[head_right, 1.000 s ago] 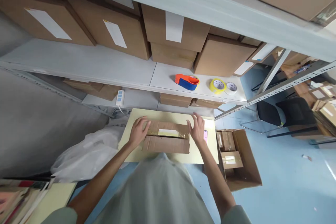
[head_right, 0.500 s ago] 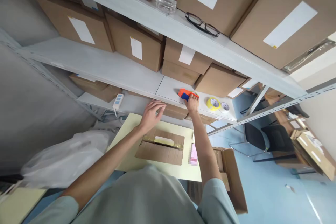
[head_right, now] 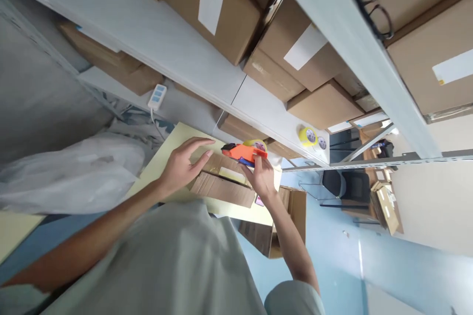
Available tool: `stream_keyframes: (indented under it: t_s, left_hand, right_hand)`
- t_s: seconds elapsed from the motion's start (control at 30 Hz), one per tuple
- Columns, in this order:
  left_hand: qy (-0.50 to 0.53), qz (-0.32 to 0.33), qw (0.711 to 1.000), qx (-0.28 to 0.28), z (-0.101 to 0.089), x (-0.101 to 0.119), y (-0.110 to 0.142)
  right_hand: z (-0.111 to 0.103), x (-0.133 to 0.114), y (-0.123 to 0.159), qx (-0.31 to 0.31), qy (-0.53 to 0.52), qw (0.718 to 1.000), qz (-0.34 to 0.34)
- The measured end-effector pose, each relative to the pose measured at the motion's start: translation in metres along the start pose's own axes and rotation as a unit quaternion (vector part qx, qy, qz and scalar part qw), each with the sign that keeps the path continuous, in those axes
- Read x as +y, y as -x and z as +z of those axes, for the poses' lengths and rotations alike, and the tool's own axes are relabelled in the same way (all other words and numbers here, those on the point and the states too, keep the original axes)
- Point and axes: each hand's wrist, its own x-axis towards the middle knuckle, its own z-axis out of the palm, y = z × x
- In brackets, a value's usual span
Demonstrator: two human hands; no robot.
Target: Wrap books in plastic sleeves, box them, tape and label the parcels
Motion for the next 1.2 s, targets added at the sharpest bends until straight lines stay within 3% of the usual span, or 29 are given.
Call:
stream_keyframes:
  t_s: [0.17, 0.37, 0.57, 0.77, 0.83, 1.0, 1.2]
  left_hand:
    - [0.034, 0.006, 0.999, -0.042, -0.025, 0.011, 0.017]
    - [0.07, 0.06, 0.989, -0.12, -0.048, 0.007, 0.027]
    - [0.115, -0.01, 0.98, -0.162, -0.059, 0.001, 0.035]
    - [0.134, -0.028, 0.974, -0.181, -0.068, -0.002, 0.043]
    - [0.147, -0.06, 0.968, -0.193, -0.07, -0.005, 0.046]
    - [0.207, -0.211, 0.933, -0.204, -0.068, -0.018, 0.059]
    - [0.225, -0.3, 0.905, -0.202, -0.051, -0.038, 0.081]
  right_hand:
    - [-0.017, -0.047, 0.034, 0.009, -0.007, 0.999, -0.048]
    - [-0.037, -0.076, 0.047, -0.017, 0.009, 0.997, -0.08]
    - [-0.052, -0.095, 0.048, -0.07, 0.035, 0.992, -0.102]
    - [-0.064, -0.106, 0.039, -0.141, 0.013, 0.981, -0.132]
    - [-0.068, -0.11, 0.035, -0.185, 0.006, 0.977, -0.109]
    - [-0.076, -0.128, 0.018, -0.311, -0.024, 0.95, 0.004]
    - [-0.099, -0.135, -0.011, -0.463, -0.013, 0.873, 0.154]
